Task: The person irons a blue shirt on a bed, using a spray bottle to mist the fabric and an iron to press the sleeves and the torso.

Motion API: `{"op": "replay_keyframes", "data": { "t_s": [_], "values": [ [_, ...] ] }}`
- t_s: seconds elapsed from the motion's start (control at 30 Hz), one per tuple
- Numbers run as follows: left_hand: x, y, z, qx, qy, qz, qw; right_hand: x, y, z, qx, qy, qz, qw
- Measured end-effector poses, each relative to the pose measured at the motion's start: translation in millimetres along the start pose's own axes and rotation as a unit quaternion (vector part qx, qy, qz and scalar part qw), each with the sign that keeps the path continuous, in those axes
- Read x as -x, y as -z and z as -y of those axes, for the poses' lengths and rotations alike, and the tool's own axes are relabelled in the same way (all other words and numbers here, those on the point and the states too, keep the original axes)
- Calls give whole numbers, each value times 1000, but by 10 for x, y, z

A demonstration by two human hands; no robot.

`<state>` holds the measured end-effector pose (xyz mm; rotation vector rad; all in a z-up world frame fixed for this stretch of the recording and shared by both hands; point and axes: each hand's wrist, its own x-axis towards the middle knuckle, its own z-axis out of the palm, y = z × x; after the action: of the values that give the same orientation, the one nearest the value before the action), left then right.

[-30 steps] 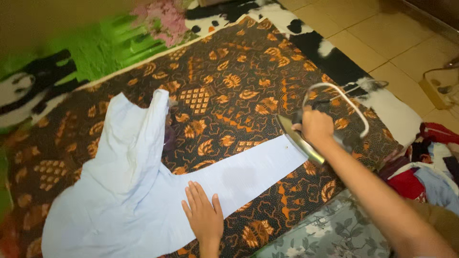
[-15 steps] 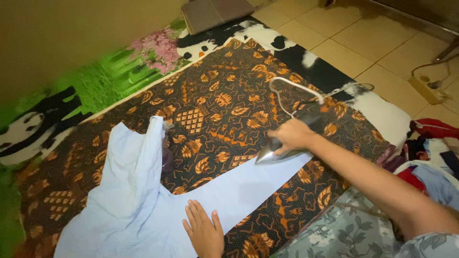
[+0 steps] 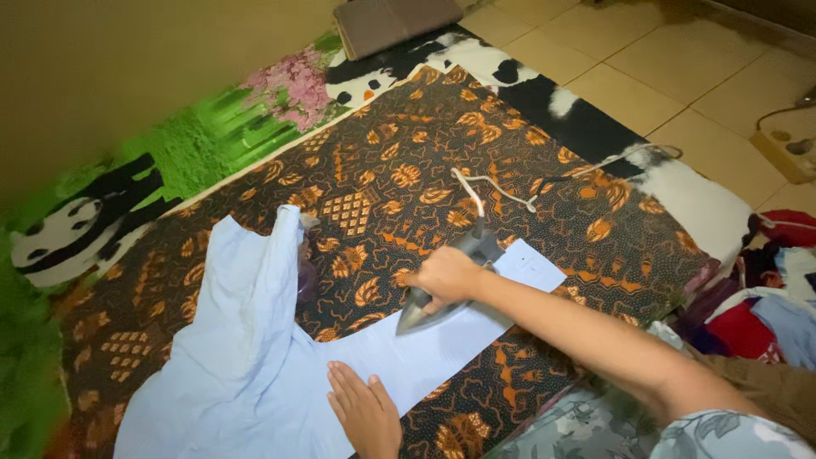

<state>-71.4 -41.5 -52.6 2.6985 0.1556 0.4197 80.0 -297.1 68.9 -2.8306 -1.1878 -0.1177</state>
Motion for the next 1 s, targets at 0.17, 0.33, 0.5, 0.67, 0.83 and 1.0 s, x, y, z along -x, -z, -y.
{"op": "replay_keyframes", "data": {
  "t_s": [0.17, 0.33, 0.5, 0.67, 0.83, 1.0],
  "values": [
    [21, 8, 10, 41, 17, -20, 999, -140, 2, 273, -20, -46, 39, 998],
    [2, 11, 15, 32, 11, -13, 999, -352, -89, 616, -32, -57, 47, 997],
    [-34, 79, -32, -66, 22, 24, 997, -234, -269, 287, 2, -59, 40, 997],
    [-62, 179, -111, -94, 46, 56, 993, 490, -14, -692, 52, -160, 147, 975],
    [-40, 230, -112, -72, 35, 38, 996, 819, 305, -1004, 13, -220, 111, 969],
    [-8, 204, 6, 83, 34, -30, 996, 460, 266, -411, 25, -176, 163, 970]
  ]
}}
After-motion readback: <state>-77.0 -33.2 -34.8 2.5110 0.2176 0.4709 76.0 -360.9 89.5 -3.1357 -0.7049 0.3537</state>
